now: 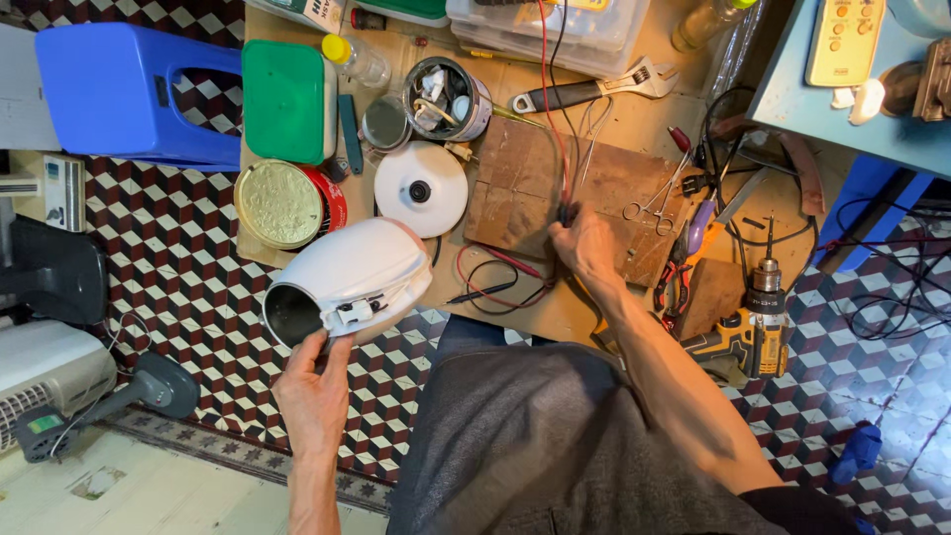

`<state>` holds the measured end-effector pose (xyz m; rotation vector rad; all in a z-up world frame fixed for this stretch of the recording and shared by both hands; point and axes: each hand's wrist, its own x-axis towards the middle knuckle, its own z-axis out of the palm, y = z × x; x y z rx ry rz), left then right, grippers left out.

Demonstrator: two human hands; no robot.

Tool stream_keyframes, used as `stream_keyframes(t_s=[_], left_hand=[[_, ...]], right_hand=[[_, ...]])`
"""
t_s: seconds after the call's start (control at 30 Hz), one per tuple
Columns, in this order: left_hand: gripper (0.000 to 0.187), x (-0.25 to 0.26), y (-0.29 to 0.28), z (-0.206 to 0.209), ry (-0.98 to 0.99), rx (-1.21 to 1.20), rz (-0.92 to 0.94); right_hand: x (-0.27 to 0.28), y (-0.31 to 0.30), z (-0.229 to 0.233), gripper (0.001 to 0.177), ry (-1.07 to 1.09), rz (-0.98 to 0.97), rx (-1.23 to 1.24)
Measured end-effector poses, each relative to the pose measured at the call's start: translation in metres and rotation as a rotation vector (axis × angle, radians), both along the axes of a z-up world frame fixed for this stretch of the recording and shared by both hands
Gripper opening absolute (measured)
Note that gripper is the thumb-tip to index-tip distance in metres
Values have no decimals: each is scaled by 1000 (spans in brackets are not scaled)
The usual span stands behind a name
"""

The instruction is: The person repairs a white electric kettle by using a cordless drill to remove and reinstall screws on the handle assembly. They also use pliers to manipulate wires and a multimeter to test electrical continuity. The person handles the kettle, drill, pliers, and multimeter throughout the process.

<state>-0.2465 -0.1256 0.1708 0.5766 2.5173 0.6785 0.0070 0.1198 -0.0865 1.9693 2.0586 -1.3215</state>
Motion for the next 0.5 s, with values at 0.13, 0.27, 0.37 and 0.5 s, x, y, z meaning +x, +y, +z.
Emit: stream_keyframes(t_s=[0.13, 0.27, 0.37, 0.5], left_hand=[[28, -12, -7, -3, 26, 47, -3], [27, -17, -12, 0, 17, 10, 15], [26, -20, -11, 2, -12, 18, 10], [25, -22, -4, 1, 10, 47, -33]], right_hand=[[-19, -30, -2, 41, 150, 25, -103], [-25, -36, 9, 40, 216, 24, -111], [-11, -22, 23, 38, 192, -45, -56], [19, 6, 34, 36, 133, -49, 126]])
